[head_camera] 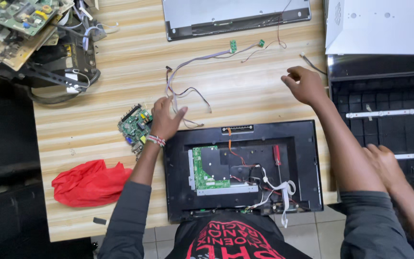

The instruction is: The person removes a circuit board from a disassembled television chassis, then picks up another circuit board and installs it into the chassis. They connect ribbon cables and wires to the board, secure it with a metal bracket, and finally lift the television screen to place it face down on the table.

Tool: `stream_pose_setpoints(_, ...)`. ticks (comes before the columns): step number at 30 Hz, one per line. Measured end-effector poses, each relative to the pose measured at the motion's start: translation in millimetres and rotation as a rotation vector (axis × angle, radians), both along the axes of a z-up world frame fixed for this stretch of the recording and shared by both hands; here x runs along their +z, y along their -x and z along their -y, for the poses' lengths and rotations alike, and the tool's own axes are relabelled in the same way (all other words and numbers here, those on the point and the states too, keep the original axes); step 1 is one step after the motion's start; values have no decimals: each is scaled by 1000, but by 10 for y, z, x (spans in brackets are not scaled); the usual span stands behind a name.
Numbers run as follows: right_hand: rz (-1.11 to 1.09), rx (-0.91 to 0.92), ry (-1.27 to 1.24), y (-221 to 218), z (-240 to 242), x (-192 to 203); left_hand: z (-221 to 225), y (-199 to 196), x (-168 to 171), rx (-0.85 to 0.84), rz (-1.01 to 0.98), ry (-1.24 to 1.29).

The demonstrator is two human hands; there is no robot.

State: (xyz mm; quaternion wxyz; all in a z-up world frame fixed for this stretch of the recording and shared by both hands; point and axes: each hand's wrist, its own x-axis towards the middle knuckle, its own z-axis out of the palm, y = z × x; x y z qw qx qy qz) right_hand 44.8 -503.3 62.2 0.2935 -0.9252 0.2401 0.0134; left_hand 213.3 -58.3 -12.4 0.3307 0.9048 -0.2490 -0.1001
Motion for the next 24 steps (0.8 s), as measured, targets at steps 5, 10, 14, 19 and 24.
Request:
stream_pose_setpoints(5, -34, -130, 22, -614, 727, -578, 630, -1341, -359, 131, -162, 56)
stream_pose_setpoints(10, -17, -217, 101, -1191, 1219, -791, 1224, -2228, -610, 305, -353, -11)
stream_pose_setpoints(14, -141, -330, -10, -1520, 1365, -725, 1623, -2472, -685, 463, -408, -52)
stream_pose_setpoints(19, -152, -348, -8, -1734, 1578, -896, 1887, -2593, -824, 576, -281, -187)
stream_pose_setpoints(24, -179, -378, 78, -1905, 1847, -1108, 2018, -2475, -277, 717, -454, -189)
